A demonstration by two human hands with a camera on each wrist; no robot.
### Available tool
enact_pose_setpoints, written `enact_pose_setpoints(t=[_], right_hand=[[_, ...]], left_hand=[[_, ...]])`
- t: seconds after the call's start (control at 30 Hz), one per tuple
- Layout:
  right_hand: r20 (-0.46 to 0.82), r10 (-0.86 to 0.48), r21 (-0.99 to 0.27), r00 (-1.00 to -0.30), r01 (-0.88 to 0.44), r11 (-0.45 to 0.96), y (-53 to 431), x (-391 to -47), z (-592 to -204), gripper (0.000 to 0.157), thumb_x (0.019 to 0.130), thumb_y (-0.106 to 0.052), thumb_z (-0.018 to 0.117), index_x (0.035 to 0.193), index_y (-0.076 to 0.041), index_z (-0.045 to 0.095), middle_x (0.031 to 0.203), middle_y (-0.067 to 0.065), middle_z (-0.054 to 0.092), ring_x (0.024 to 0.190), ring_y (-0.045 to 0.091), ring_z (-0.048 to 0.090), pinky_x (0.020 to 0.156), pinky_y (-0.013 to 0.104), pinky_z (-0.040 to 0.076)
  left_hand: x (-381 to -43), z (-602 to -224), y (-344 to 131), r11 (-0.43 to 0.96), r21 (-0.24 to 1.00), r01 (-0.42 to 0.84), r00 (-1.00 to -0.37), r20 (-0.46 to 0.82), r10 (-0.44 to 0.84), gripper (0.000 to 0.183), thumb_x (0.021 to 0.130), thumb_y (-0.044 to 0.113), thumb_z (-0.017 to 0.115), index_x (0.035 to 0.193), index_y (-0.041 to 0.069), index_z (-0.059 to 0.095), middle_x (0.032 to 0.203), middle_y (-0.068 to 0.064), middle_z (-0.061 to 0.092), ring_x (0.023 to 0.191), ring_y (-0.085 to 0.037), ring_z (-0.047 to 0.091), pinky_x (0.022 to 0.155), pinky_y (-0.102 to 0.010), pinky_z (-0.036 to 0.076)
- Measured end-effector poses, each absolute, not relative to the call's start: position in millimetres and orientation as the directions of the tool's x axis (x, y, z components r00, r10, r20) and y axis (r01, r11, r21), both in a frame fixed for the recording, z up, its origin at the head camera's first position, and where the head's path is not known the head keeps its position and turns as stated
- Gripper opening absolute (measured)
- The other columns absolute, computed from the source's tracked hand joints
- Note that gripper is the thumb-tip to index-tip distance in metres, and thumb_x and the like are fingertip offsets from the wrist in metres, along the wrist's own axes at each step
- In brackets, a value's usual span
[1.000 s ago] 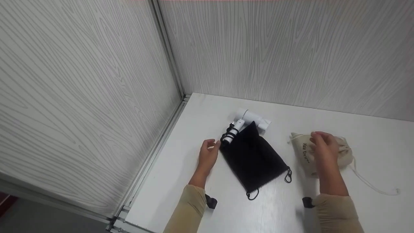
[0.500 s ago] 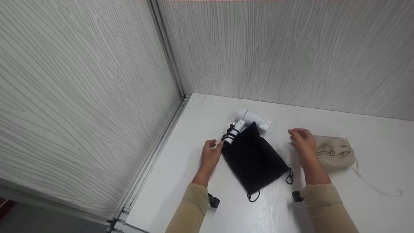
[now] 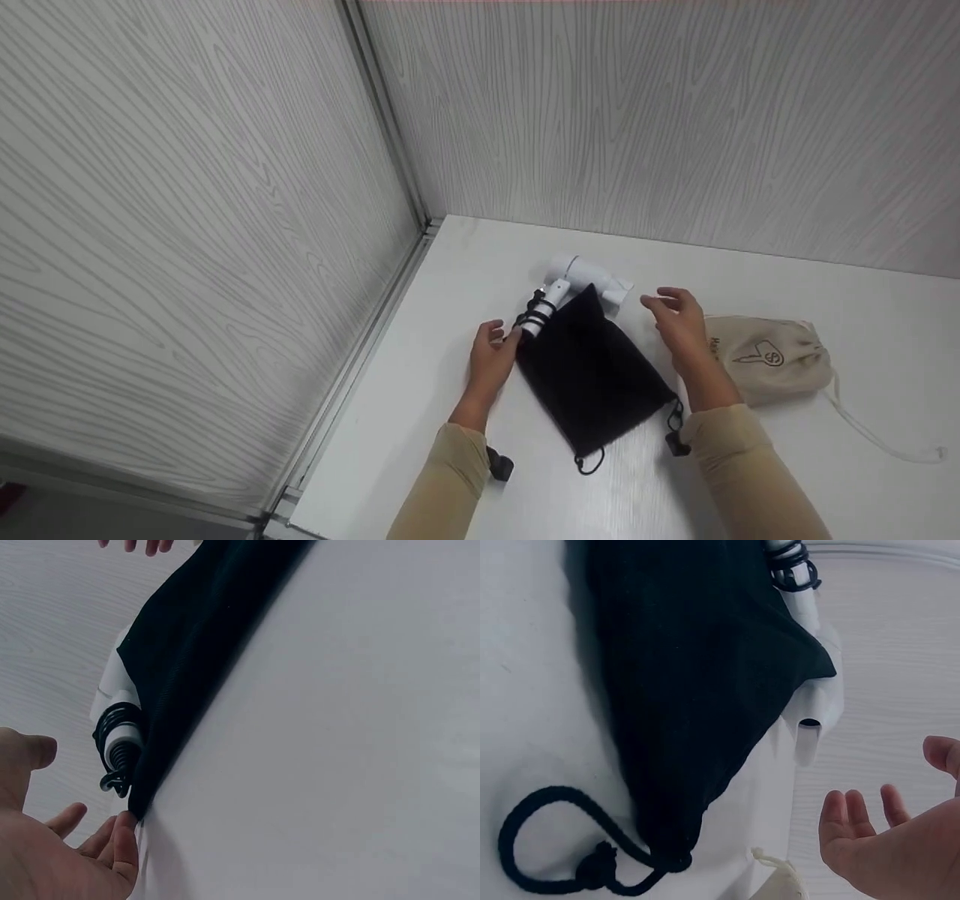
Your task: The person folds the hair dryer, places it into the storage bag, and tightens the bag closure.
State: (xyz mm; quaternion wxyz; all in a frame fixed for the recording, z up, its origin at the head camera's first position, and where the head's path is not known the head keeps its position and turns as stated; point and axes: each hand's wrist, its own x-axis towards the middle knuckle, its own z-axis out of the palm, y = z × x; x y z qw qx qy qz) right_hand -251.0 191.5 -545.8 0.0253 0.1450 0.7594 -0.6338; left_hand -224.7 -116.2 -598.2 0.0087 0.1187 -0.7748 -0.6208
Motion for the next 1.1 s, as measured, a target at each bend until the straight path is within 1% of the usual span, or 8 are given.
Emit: enact_pose_setpoints(t=[0.1, 0.17, 0.37, 0.6, 0.77, 0.83, 0.97, 1.1], right_hand=[[-0.236, 0.168, -0.948, -0.957, 0.264, 0.176, 188.8, -257.2, -547.9, 0.075, 0.104, -0.038, 0.063, 0.165, -0.006, 0.031, 0.16, 0.025, 0.044, 0.141, 0.035, 0.05, 0.114, 0.043, 0.044], [-0.238, 0.153, -0.947, -0.959, 0.264, 0.183, 186.1, -260.4, -549.6, 0.078, 0.104, -0.038, 0.063, 0.166, -0.007, 0.028, 0.162, 0.026, 0.042, 0.141, 0.036, 0.049, 0.113, 0.043, 0.044], [-0.237, 0.135, -0.953, -0.962, 0.257, 0.159, 171.8, -268.0, -557.7, 0.078, 0.103, -0.036, 0.065, 0.166, -0.006, 0.029, 0.162, 0.026, 0.041, 0.141, 0.037, 0.049, 0.114, 0.045, 0.044], [-0.249, 0.12, -0.948, -0.961, 0.268, 0.172, 162.8, -278.0, -562.5, 0.081, 0.103, -0.036, 0.065, 0.167, -0.007, 0.026, 0.17, 0.027, 0.028, 0.151, 0.043, 0.039, 0.122, 0.052, 0.039], [-0.268, 0.134, -0.934, -0.954, 0.292, 0.208, 162.5, -285.4, -570.1, 0.081, 0.103, -0.034, 0.064, 0.169, -0.008, 0.023, 0.172, 0.027, 0.024, 0.157, 0.044, 0.031, 0.127, 0.053, 0.033], [-0.27, 0.138, -0.929, -0.953, 0.296, 0.222, 162.1, -289.4, -573.6, 0.083, 0.103, -0.033, 0.065, 0.169, -0.008, 0.022, 0.173, 0.027, 0.022, 0.157, 0.044, 0.032, 0.126, 0.053, 0.034], [-0.238, 0.137, -0.928, -0.962, 0.266, 0.262, 160.4, -298.3, -579.4, 0.085, 0.101, -0.031, 0.066, 0.169, -0.006, 0.021, 0.173, 0.028, 0.02, 0.155, 0.046, 0.036, 0.125, 0.052, 0.037], [-0.217, 0.118, -0.926, -0.969, 0.243, 0.288, 159.1, -305.6, -583.8, 0.081, 0.102, -0.031, 0.066, 0.168, -0.006, 0.027, 0.173, 0.024, 0.025, 0.156, 0.044, 0.036, 0.128, 0.052, 0.032]], left_hand=[[-228.6, -596.6, -113.3, 0.221, 0.96, -0.173, -0.97, -0.128, -0.205, 0.058, 0.102, 0.039, 0.068, 0.148, 0.007, 0.054, 0.144, -0.02, 0.059, 0.122, -0.029, 0.063, 0.101, -0.043, 0.055], [-230.7, -594.9, -111.7, 0.236, 0.956, -0.173, -0.97, -0.125, -0.208, 0.058, 0.101, 0.039, 0.069, 0.147, 0.008, 0.055, 0.145, -0.02, 0.06, 0.122, -0.03, 0.064, 0.102, -0.044, 0.054], [-234.5, -593.6, -112.1, 0.267, 0.948, -0.17, -0.971, -0.115, -0.208, 0.056, 0.101, 0.038, 0.069, 0.146, 0.007, 0.057, 0.144, -0.02, 0.06, 0.125, -0.033, 0.06, 0.107, -0.048, 0.05], [-235.7, -597.3, -111.3, 0.294, 0.942, -0.162, -0.976, -0.109, -0.186, 0.055, 0.101, 0.037, 0.07, 0.146, 0.008, 0.057, 0.144, -0.019, 0.061, 0.127, -0.032, 0.063, 0.108, -0.048, 0.051], [-233.4, -602.5, -108.3, 0.338, 0.929, -0.149, -0.98, -0.093, -0.177, 0.053, 0.102, 0.037, 0.069, 0.145, 0.008, 0.058, 0.141, -0.018, 0.065, 0.129, -0.032, 0.064, 0.11, -0.049, 0.051], [-233.0, -603.1, -107.0, 0.36, 0.923, -0.137, -0.981, -0.077, -0.176, 0.053, 0.101, 0.037, 0.07, 0.144, 0.008, 0.059, 0.138, -0.017, 0.067, 0.129, -0.032, 0.064, 0.11, -0.049, 0.051], [-236.1, -603.5, -105.5, 0.42, 0.902, -0.103, -0.983, -0.028, -0.18, 0.057, 0.097, 0.038, 0.075, 0.142, 0.006, 0.061, 0.129, -0.016, 0.072, 0.122, -0.031, 0.067, 0.106, -0.049, 0.052], [-239.6, -604.2, -105.3, 0.473, 0.876, -0.091, -0.984, -0.005, -0.181, 0.063, 0.094, 0.038, 0.079, 0.144, 0.004, 0.06, 0.126, -0.014, 0.074, 0.121, -0.031, 0.065, 0.108, -0.049, 0.05]])
